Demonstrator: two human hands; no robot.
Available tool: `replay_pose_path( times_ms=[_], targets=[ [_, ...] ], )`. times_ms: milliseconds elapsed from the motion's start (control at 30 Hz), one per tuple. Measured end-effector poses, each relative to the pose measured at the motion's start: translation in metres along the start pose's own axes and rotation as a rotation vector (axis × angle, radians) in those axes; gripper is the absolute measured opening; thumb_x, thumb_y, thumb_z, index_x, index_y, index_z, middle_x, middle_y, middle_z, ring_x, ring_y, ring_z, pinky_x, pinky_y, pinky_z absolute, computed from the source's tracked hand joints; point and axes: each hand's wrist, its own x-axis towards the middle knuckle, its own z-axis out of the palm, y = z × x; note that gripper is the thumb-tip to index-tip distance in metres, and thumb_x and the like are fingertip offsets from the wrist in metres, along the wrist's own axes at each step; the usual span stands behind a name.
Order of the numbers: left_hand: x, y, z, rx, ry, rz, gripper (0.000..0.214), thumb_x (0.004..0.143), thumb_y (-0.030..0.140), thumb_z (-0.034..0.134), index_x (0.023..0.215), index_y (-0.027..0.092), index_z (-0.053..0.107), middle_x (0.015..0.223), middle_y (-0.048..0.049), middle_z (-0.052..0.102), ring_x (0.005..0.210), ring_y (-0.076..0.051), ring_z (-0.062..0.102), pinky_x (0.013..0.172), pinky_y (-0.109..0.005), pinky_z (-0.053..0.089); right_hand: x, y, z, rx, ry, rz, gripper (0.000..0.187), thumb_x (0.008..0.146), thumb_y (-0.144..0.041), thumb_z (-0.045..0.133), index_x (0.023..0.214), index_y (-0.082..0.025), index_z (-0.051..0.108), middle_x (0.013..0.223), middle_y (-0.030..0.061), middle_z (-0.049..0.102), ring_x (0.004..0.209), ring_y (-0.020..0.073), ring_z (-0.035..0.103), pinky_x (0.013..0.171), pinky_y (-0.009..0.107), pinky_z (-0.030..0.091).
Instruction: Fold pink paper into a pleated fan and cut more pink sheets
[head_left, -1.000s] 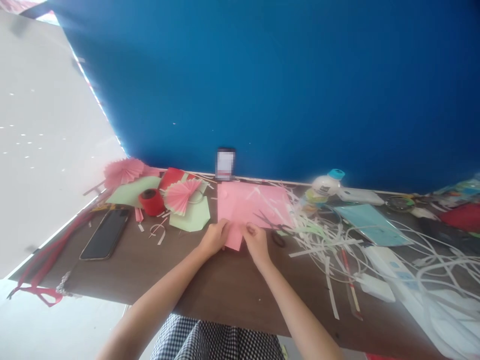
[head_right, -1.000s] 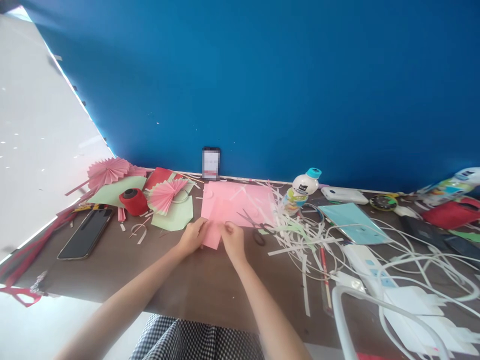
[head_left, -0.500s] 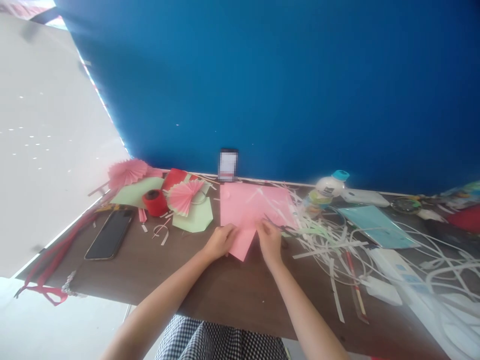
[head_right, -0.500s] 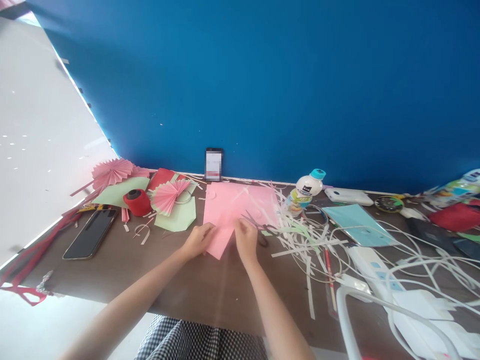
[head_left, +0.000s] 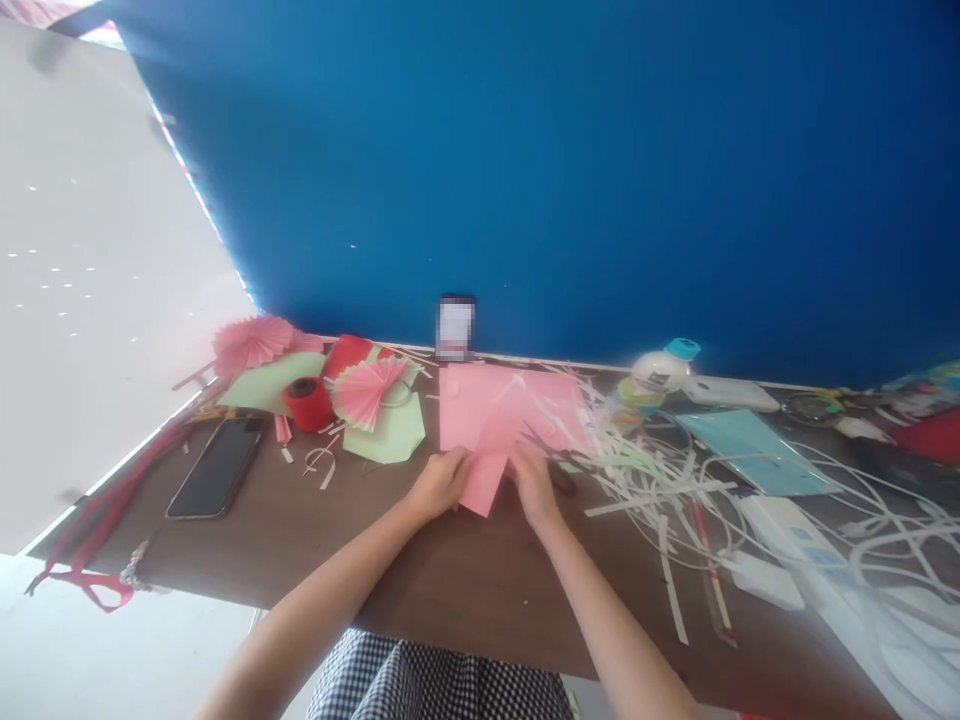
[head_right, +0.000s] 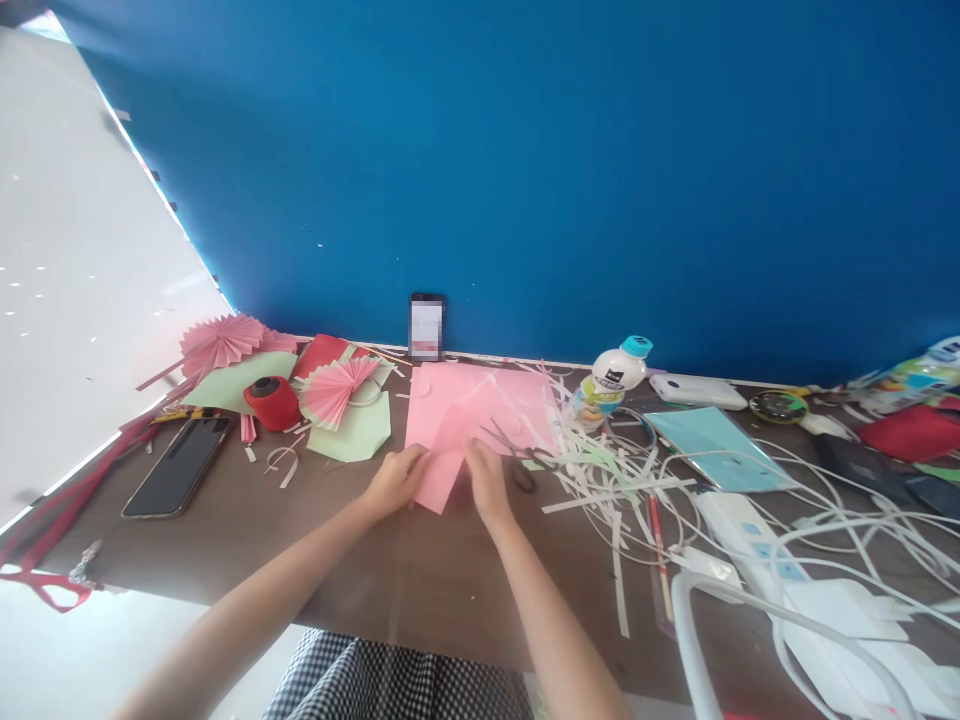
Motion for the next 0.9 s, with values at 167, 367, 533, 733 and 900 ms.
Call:
replay_pose_path(
  times_ms=[167,367,533,733,900],
  targets=[
    [0.001,0.002,0.000,-0.033,0.044,0.006,0.028,0.089,0.033,0.027,0.077,0.020,0.049,0.039,0.0076,0.039,0.033,-0.011,0.050,0.039,-0.019,0.034,-0.006,-0.005,0.010,-0.141,-0.035,-0.015,0.037,0.077,-0.044,0.049,0.052,-0.018,0.040,0.050,-0.0053,0.033,0.049,0.0092,0.032,0.045,0.022,0.025],
    [0.000,0.000,0.000,-0.064,0.152,-0.039,0.026,0.088,0.035,0.029,0.079,0.020,0.049,0.040,0.0069,0.042,0.034,-0.012,0.052,0.038,-0.019,0.035,-0.010,-0.008,0.014,-0.187,-0.123,-0.040,0.039,0.078,-0.044,0.045,0.051,-0.020,0.031,0.049,-0.0064,0.025,0.048,0.0086,0.028,0.044,0.022,0.021],
    [0.001,-0.001,0.002,-0.107,0.203,-0.067,0.026,0.088,0.037,0.030,0.076,0.020,0.047,0.044,0.0062,0.044,0.035,-0.012,0.053,0.036,-0.019,0.033,-0.017,-0.011,0.019,-0.200,-0.066,-0.081,0.037,0.080,-0.043,0.043,0.053,-0.019,0.038,0.048,-0.0052,0.035,0.048,0.0100,0.035,0.045,0.022,0.026],
    [0.002,-0.001,0.003,-0.156,0.312,-0.098,0.027,0.088,0.039,0.030,0.076,0.020,0.044,0.044,0.0065,0.046,0.035,-0.012,0.053,0.038,-0.020,0.035,-0.025,-0.012,0.025,-0.219,-0.142,-0.015,0.037,0.084,-0.041,0.039,0.054,-0.020,0.040,0.035,-0.0062,0.040,0.035,0.0109,0.041,0.043,0.023,0.032],
    [0.002,-0.001,0.002,-0.171,0.390,-0.132,0.026,0.087,0.040,0.031,0.076,0.020,0.043,0.046,0.0065,0.046,0.037,-0.011,0.051,0.042,-0.022,0.037,-0.026,-0.013,0.027,-0.124,-0.194,-0.024,0.034,0.084,-0.040,0.040,0.058,-0.020,0.046,0.045,-0.0032,0.051,0.043,0.0128,0.050,0.047,0.023,0.037]
  ],
)
